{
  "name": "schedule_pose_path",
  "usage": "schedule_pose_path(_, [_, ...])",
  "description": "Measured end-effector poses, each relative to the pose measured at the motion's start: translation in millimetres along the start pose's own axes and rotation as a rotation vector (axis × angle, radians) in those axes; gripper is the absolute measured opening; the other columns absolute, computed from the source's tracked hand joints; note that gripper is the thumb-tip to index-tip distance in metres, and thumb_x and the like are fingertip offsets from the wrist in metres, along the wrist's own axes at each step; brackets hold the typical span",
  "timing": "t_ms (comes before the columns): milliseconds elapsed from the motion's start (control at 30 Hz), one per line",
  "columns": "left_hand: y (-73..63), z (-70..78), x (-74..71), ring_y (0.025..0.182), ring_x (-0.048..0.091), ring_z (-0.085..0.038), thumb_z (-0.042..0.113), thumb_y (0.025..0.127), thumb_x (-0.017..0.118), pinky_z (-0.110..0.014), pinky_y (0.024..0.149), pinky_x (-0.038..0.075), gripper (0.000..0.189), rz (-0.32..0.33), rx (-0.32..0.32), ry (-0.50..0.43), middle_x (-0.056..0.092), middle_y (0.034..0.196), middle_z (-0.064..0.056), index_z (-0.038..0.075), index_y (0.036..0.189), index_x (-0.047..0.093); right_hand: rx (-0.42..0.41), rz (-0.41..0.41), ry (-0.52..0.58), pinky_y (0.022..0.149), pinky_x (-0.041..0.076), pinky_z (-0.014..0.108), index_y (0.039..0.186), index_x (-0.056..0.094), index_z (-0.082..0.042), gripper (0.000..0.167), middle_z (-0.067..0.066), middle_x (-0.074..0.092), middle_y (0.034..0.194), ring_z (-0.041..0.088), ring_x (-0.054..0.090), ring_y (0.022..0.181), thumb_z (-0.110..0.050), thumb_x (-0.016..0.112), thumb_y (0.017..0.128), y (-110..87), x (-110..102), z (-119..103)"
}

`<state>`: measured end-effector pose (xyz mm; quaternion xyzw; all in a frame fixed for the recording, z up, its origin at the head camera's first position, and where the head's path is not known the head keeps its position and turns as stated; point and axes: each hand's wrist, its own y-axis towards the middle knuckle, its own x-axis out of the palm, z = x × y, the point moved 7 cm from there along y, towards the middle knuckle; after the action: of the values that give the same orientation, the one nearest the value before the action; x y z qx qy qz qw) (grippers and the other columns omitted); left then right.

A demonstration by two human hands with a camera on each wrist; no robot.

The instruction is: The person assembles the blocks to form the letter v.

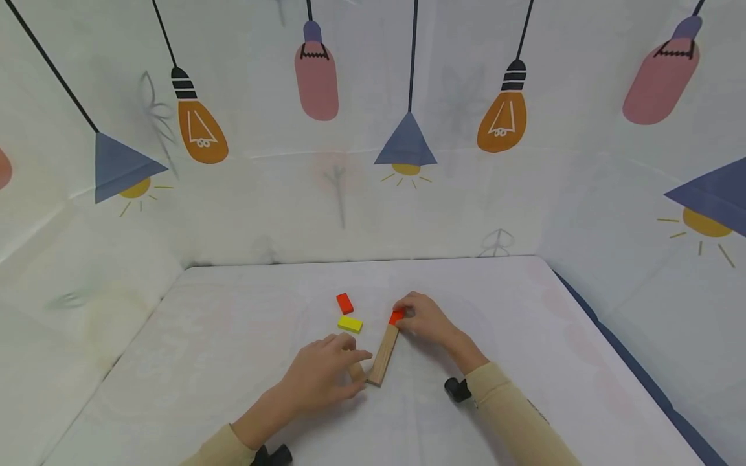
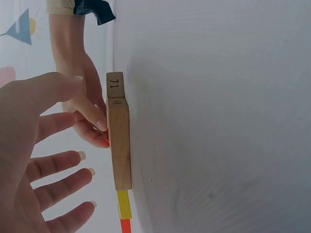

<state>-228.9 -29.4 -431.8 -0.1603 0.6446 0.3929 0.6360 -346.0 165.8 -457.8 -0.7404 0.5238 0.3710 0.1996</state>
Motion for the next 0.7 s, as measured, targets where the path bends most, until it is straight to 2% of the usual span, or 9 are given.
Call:
schedule_pose_path(200, [5.0,-10.2,-1.3,0.086,0.057,-0.009,0.043,0.086,0.071,-0.024,0.068,0.049,0.032,0.057,-0.088,-0.004,0.063,0.106,0.007,0.033,0.117,0.07,0.002,-0.001,-0.002,0.098,0.046,0.047,0.109,0.071,-0.01,0.026,0.005,0.065,0.109,0.024,0.057,0.106,-0.012,0.074,0.083,0.8,0,0])
schedule_pose_path(567, [12.8,-30.6,-2.8,0.079,0.059,-0.008,0.037,0.084,0.075,-0.021,0.061,0.046,0.019,0.185,-0.163,0.006,0.063,0.098,0.008,0.026,0.099,0.073,-0.009,0.003,-0.037,0.098,0.045,0.048,0.108,0.071,-0.01,0.026,0.005,0.065,0.109,0.024,0.058,0.107,-0.012,0.075,0.082,1.8,2,3])
schedule_pose_path(700, [16.9,-39.2,-1.5,0.075,0.058,-0.009,0.037,0.083,0.077,-0.02,0.058,0.043,0.018,0.205,-0.201,0.001,0.062,0.094,0.008,0.026,0.097,0.072,0.015,-0.007,-0.036,0.099,0.045,0.047,0.108,0.071,-0.011,0.026,0.004,0.065,0.11,0.023,0.057,0.107,-0.011,0.075,0.082,3.0,2,2])
